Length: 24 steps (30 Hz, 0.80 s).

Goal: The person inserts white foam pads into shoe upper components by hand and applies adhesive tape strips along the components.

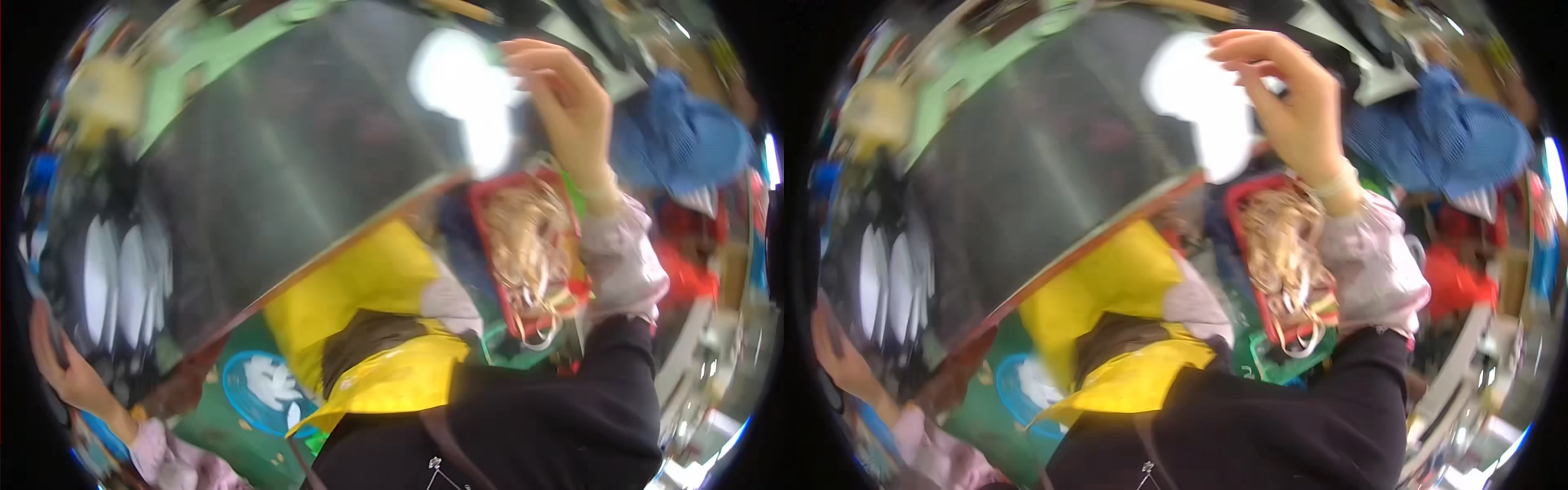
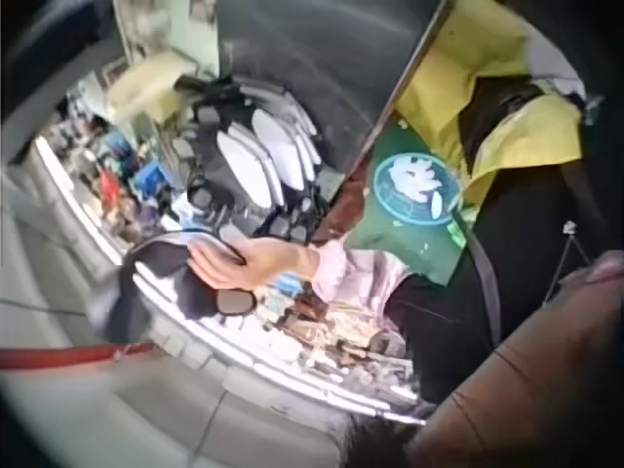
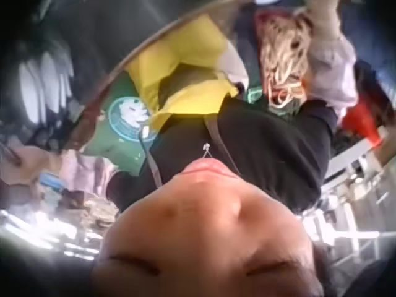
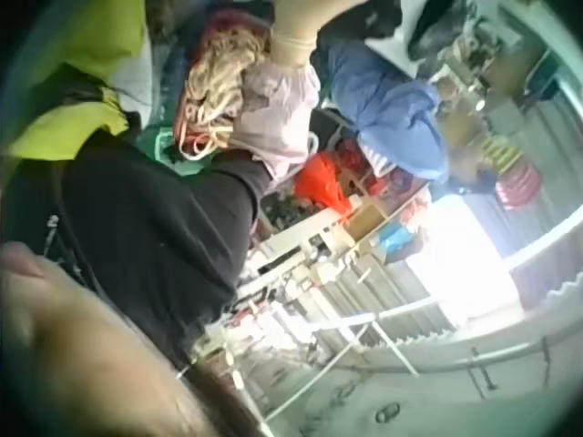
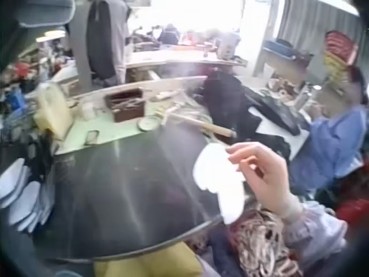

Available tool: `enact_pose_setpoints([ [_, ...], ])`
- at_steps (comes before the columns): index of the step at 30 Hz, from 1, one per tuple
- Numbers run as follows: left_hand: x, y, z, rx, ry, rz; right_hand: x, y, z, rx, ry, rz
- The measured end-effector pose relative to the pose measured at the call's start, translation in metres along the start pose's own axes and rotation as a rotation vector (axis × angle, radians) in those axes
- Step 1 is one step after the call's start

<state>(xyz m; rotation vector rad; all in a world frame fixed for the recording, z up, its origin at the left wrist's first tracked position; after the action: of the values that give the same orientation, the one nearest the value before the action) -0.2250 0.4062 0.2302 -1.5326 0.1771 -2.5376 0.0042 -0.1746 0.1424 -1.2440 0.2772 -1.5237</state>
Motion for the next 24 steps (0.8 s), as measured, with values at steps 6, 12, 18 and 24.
enact_pose_setpoints([
  [6, -0.137, -0.012, -0.014, 0.276, -0.56, -0.422, 0.09, 0.073, -0.13, -0.475, -0.074, -0.17],
  [12, -0.094, 0.094, 0.053, -0.173, -0.36, -0.153, 0.119, 0.179, -0.325, -0.941, -0.531, -0.502],
  [18, -0.111, 0.122, 0.061, -0.121, -0.424, -0.2, -0.019, 0.135, -0.315, -0.916, -0.672, 0.204],
  [24, -0.147, 0.035, 0.019, 0.082, -0.694, -0.377, -0.186, -0.012, -0.163, -0.557, -1.072, 1.081],
])
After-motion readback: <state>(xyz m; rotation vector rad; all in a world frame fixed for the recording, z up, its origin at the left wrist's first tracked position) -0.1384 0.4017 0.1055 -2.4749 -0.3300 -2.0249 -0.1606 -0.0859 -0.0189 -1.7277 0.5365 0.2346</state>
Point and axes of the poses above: each hand's wrist, its own z-axis towards the middle knuckle, its own x-axis out of the back of the hand, y = z × x, the point moved 10 cm from there along z, towards the middle knuckle, and after that the axes turned 11 degrees about -y, right-handed, at the moved point
